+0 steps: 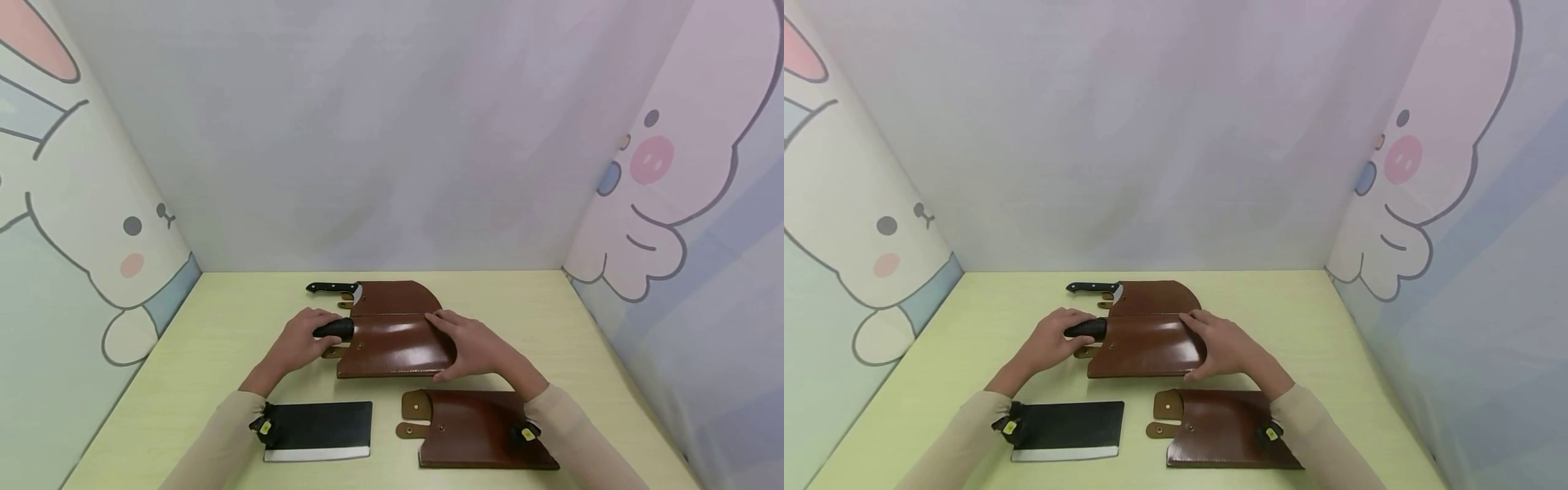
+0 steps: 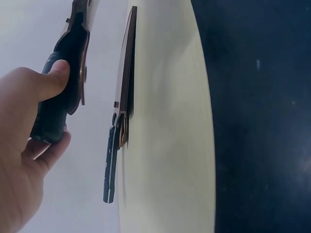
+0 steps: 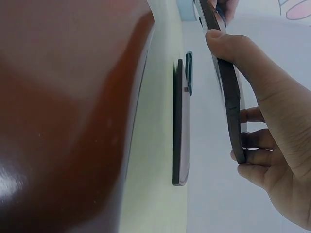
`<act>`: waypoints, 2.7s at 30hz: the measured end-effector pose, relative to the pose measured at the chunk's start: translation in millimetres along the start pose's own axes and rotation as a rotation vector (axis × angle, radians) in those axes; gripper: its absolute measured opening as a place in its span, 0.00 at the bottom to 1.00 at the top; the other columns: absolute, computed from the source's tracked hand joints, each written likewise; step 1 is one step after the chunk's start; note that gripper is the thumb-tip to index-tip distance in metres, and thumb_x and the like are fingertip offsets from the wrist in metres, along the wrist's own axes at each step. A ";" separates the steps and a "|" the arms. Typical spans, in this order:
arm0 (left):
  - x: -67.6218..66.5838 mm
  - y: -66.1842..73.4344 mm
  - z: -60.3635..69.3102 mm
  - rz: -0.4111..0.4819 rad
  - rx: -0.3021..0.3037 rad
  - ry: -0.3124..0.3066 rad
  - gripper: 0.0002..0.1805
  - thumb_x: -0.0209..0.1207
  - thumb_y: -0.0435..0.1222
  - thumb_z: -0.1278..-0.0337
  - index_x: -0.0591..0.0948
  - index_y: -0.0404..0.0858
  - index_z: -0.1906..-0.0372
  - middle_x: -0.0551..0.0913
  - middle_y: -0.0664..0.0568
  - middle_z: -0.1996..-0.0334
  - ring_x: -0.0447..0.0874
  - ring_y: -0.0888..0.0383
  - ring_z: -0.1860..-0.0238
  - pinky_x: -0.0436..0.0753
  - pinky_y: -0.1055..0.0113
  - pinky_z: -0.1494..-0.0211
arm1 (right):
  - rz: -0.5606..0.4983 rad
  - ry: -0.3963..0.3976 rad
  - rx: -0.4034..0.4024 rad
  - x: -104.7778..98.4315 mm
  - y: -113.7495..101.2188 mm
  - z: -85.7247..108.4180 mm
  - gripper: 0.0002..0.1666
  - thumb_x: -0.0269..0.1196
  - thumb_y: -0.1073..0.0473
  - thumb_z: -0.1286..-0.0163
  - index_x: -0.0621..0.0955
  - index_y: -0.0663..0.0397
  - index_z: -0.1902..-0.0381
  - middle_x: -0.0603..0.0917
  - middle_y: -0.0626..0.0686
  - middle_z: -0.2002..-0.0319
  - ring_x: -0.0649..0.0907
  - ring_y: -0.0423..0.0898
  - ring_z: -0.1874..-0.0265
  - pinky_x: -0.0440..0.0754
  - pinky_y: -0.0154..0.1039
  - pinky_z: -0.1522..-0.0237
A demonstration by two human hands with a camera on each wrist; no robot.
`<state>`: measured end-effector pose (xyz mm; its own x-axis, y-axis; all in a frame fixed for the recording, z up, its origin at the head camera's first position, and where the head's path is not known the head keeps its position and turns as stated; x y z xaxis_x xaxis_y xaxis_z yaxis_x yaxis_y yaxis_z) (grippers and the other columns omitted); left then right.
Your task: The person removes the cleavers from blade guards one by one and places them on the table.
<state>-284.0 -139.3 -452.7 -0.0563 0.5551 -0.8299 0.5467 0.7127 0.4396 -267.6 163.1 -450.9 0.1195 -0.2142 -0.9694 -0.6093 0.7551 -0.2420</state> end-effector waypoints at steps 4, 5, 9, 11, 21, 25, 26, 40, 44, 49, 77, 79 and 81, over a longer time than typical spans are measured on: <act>-3.2 1.4 0.5 -0.023 0.018 0.030 0.21 0.73 0.41 0.43 0.87 0.41 0.45 0.88 0.49 0.51 0.81 0.52 0.54 0.84 0.54 0.55 | -0.009 0.014 0.003 -0.4 0.7 -0.4 0.71 0.79 0.29 0.56 0.63 0.49 0.20 0.68 0.61 0.26 0.74 0.63 0.31 0.78 0.61 0.38; -3.6 1.4 0.7 -0.028 0.020 0.034 0.21 0.74 0.41 0.43 0.87 0.41 0.45 0.88 0.49 0.51 0.82 0.52 0.54 0.84 0.54 0.54 | -0.013 0.017 0.001 -0.4 0.7 -0.4 0.71 0.80 0.29 0.56 0.63 0.50 0.20 0.68 0.62 0.26 0.74 0.63 0.31 0.78 0.62 0.38; -3.4 0.3 1.4 -0.036 0.021 0.037 0.21 0.74 0.42 0.44 0.87 0.41 0.45 0.88 0.49 0.51 0.83 0.52 0.52 0.85 0.53 0.53 | -0.016 0.018 0.001 0.8 1.8 -0.1 0.70 0.79 0.29 0.56 0.63 0.49 0.20 0.68 0.61 0.26 0.74 0.63 0.31 0.77 0.61 0.38; -2.5 -1.2 1.8 -0.032 0.016 0.032 0.21 0.74 0.42 0.43 0.87 0.42 0.45 0.88 0.49 0.51 0.83 0.51 0.51 0.85 0.52 0.51 | -0.012 0.017 0.001 1.5 2.4 0.1 0.70 0.79 0.28 0.56 0.63 0.49 0.20 0.68 0.61 0.26 0.74 0.63 0.32 0.77 0.61 0.38; 1.0 -5.7 4.0 0.000 0.010 0.011 0.22 0.74 0.41 0.44 0.87 0.43 0.44 0.88 0.49 0.48 0.87 0.47 0.46 0.84 0.46 0.45 | -0.009 0.023 -0.020 3.7 4.3 2.6 0.70 0.78 0.26 0.55 0.63 0.49 0.20 0.69 0.59 0.26 0.78 0.60 0.35 0.79 0.58 0.39; 0.4 -6.0 4.1 -0.009 0.010 0.009 0.22 0.74 0.43 0.44 0.87 0.43 0.44 0.88 0.49 0.48 0.87 0.47 0.45 0.84 0.46 0.44 | -0.013 0.026 -0.013 3.6 5.8 3.6 0.70 0.78 0.26 0.55 0.63 0.49 0.20 0.68 0.60 0.26 0.75 0.62 0.32 0.78 0.60 0.38; 0.3 -6.1 4.1 -0.009 0.009 0.008 0.22 0.74 0.43 0.44 0.87 0.43 0.44 0.88 0.49 0.48 0.87 0.47 0.45 0.84 0.46 0.44 | -0.013 0.024 -0.008 3.6 6.4 3.8 0.70 0.78 0.26 0.55 0.63 0.49 0.20 0.68 0.61 0.26 0.74 0.63 0.31 0.78 0.60 0.38; -5.6 -9.1 6.8 0.020 0.039 0.066 0.23 0.75 0.41 0.46 0.87 0.38 0.45 0.89 0.46 0.50 0.88 0.45 0.48 0.86 0.47 0.47 | -0.041 0.010 0.013 1.9 11.9 7.2 0.70 0.78 0.27 0.55 0.63 0.50 0.20 0.66 0.63 0.25 0.72 0.65 0.30 0.77 0.62 0.38; -6.9 -11.8 8.1 0.012 0.037 0.072 0.23 0.75 0.41 0.46 0.87 0.38 0.45 0.89 0.46 0.49 0.88 0.45 0.48 0.86 0.47 0.47 | -0.050 0.005 0.019 1.9 12.6 7.9 0.70 0.79 0.29 0.55 0.63 0.48 0.20 0.66 0.63 0.25 0.73 0.65 0.31 0.77 0.62 0.38; -13.0 -15.1 10.0 0.019 0.016 0.097 0.23 0.76 0.39 0.48 0.88 0.37 0.46 0.89 0.45 0.51 0.89 0.44 0.50 0.86 0.47 0.49 | -0.053 0.020 0.012 0.8 14.3 7.9 0.70 0.80 0.30 0.56 0.64 0.50 0.21 0.67 0.61 0.26 0.77 0.62 0.34 0.78 0.59 0.39; -26.1 -31.3 19.1 0.014 0.036 0.148 0.24 0.77 0.38 0.50 0.88 0.37 0.46 0.89 0.44 0.49 0.89 0.43 0.49 0.86 0.46 0.49 | -0.027 0.055 0.005 -4.3 25.0 13.8 0.70 0.79 0.29 0.56 0.64 0.51 0.21 0.68 0.58 0.26 0.76 0.60 0.34 0.79 0.57 0.39; -27.3 -33.7 20.2 0.017 0.024 0.146 0.24 0.77 0.38 0.50 0.87 0.37 0.45 0.88 0.43 0.49 0.88 0.43 0.48 0.86 0.46 0.48 | -0.027 0.061 0.006 -5.7 26.3 15.0 0.70 0.80 0.29 0.56 0.65 0.51 0.21 0.68 0.59 0.27 0.76 0.60 0.34 0.79 0.58 0.39; -28.9 -35.6 21.3 0.016 0.013 0.145 0.25 0.76 0.38 0.49 0.87 0.37 0.45 0.88 0.42 0.48 0.88 0.42 0.48 0.86 0.46 0.48 | -0.029 0.063 0.007 -6.6 27.3 15.9 0.70 0.80 0.29 0.56 0.65 0.52 0.21 0.69 0.59 0.27 0.76 0.61 0.34 0.79 0.58 0.39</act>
<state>-284.1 -189.8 -451.7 -0.1673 0.6230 -0.7642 0.5595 0.6982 0.4467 -272.5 195.0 -451.8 0.0872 -0.2745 -0.9576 -0.6009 0.7522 -0.2703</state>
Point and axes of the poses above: each hand's wrist, its own z-axis away from the middle knuckle, its own x-axis out of the palm, y = z × x, the point moved 8 cm from there along -z, towards the middle knuckle
